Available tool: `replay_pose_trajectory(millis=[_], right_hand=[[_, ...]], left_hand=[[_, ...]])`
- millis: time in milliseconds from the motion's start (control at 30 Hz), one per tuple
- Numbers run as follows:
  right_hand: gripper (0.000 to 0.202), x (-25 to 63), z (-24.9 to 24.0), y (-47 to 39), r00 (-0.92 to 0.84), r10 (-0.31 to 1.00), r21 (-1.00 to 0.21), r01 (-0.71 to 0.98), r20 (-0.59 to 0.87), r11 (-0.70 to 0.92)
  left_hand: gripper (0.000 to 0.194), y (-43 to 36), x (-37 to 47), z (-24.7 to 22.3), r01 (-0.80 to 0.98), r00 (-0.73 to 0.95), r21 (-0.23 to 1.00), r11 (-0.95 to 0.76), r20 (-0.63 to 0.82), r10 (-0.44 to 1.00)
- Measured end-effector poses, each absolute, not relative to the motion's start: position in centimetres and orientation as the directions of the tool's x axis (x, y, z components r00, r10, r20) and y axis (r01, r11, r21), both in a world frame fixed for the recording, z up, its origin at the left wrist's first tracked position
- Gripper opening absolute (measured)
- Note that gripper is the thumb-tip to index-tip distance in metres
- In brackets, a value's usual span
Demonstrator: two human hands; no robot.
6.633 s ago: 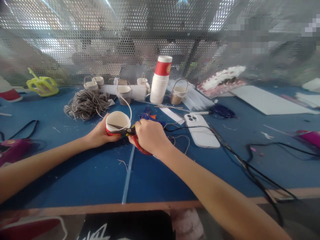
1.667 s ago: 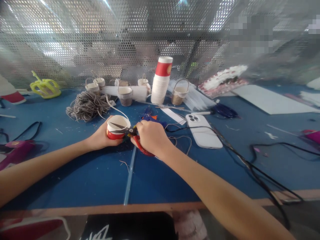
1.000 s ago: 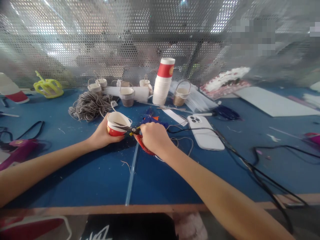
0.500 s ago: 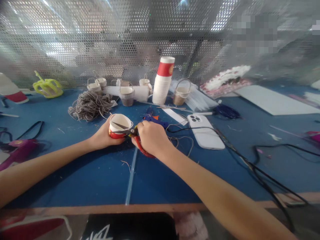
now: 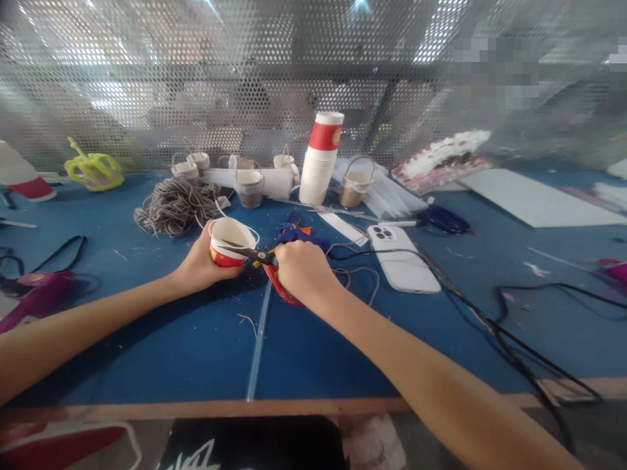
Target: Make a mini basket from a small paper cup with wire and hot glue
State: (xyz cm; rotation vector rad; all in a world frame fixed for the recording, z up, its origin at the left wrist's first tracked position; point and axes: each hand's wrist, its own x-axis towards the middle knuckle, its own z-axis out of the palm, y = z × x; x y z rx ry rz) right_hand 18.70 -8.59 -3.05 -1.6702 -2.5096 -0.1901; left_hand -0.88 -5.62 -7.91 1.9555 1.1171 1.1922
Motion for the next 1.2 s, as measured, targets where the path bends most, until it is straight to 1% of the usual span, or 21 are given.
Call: replay_pose_trajectory(millis=[167,367,500,633,767,933,1033,1200], right_hand=[[0.029,18.7,-3.3,-8.7,-0.389,0.896,0.055,0.921,0.212,0.387],[0.033,18.6,-3.7,-8.7,-0.393,0.879,0.014,0.915,0.269,0.404],[0.031,18.7,-3.5,-8.7,-0.399,0.883,0.022,0.914,0.248,0.406],[0.029,18.7,-3.4,-8.7,-0.384,0.897,0.034,0.922,0.218,0.387],[0.034,18.6,-3.6,-8.6,-0.389,0.895,0.042,0.92,0.22,0.39],[0.037,18.5,-4.1,-8.6,-0.387,0.882,-0.002,0.916,0.27,0.402],[0.037,18.5,-4.1,-8.6,-0.398,0.871,0.0,0.91,0.29,0.415],[0.035,18.5,-3.7,-8.8,-0.439,0.839,0.006,0.887,0.322,0.462]], left_hand=[[0.063,-5.9,-0.7,-7.6,0.406,0.241,0.768,-0.496,0.434,0.868],[0.062,-6.2,-0.5,-7.2,0.439,0.267,0.757,-0.484,0.405,0.875],[0.062,-6.1,-0.6,-7.3,0.458,0.266,0.752,-0.473,0.392,0.881],[0.062,-6.2,-0.6,-7.4,0.479,0.231,0.749,-0.458,0.395,0.889],[0.062,-6.3,-0.5,-7.2,0.505,0.216,0.739,-0.447,0.393,0.894],[0.061,-6.6,-0.4,-7.1,0.505,0.203,0.73,-0.461,0.418,0.885],[0.061,-6.8,-0.2,-7.1,0.49,0.197,0.741,-0.459,0.418,0.887],[0.06,-6.9,-0.2,-7.0,0.473,0.225,0.763,-0.44,0.379,0.898]])
